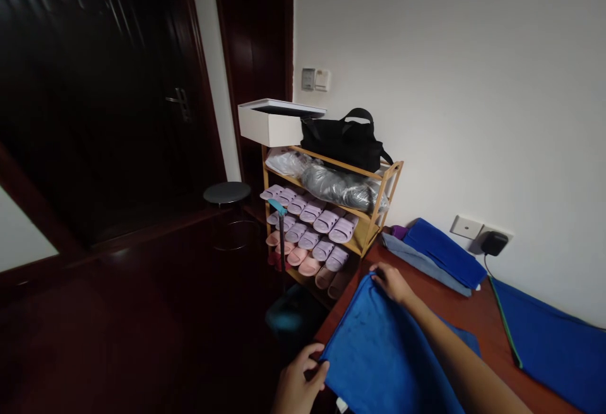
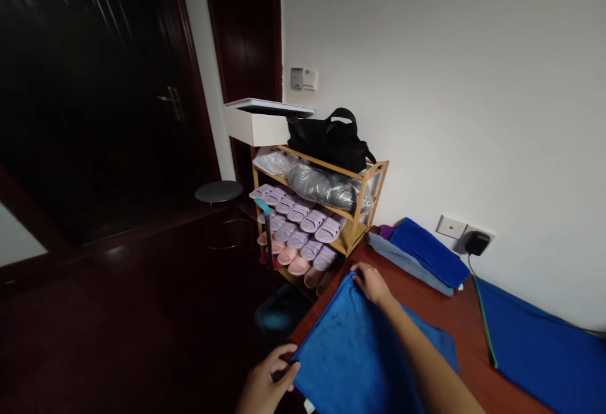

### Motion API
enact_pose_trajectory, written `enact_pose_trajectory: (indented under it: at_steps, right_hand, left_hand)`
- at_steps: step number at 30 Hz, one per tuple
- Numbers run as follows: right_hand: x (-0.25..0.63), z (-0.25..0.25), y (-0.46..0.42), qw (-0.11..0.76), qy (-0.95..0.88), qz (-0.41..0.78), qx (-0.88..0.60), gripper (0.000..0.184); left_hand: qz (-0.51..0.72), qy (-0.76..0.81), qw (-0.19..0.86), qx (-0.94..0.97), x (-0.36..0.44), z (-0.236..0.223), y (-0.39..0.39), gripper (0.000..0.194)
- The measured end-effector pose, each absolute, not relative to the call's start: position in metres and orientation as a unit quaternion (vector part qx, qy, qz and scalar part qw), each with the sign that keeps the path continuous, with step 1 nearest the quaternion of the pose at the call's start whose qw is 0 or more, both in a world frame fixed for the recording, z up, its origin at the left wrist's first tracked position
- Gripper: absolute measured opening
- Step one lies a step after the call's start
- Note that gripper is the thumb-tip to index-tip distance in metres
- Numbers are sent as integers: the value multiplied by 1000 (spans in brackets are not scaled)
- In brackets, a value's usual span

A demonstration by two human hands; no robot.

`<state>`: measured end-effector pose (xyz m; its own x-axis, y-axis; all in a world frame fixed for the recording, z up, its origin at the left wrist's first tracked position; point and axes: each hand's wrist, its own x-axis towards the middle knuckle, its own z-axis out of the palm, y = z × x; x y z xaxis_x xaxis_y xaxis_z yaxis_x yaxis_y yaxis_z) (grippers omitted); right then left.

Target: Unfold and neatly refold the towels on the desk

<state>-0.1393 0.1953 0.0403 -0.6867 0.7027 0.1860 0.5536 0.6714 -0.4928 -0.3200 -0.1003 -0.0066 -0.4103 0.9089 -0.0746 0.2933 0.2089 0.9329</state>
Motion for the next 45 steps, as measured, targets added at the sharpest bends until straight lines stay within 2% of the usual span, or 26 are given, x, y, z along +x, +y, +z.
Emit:
enact_pose_trajectory:
  at_steps: [6,10,14,19,29,32,36,41,45]
  right_hand:
    - [-111,79,176,214,-910,201,-295,28]
    - [-94,111,161,194,-929,173,-263,30]
    - [-75,143,144,211,-933,146,-254,34]
    - [-34,177,125,281,-910,121,-278,35]
    - [52,234,57,448,-823,100,-334,37]
    - [74,248,35,508,-789,86,-334,35]
    - [102,267,4,520,-783,57,-336,32]
    - [126,287,-40,538,-776,6,-328,25]
    - [141,297,-66,549,-773,16,-318,25]
  left_hand:
    - [426,709,323,459,-323,-1,-92,41]
    - [397,712,291,500,-330,10,-89,27]
    - [454,659,273,534,-338,32,-87,20]
    - [480,613,297,553,-350,85,-83,21]
    - [468,591,107,648,-324,247,-84,25]
    - [500,567,91,649,-308,283,-89,26]
    - [515,540,105,658,-293,317,-96,32]
    - [447,526,147,708,-283,343,-102,34]
    - [419,518,171,726,-273,354,-106,36]
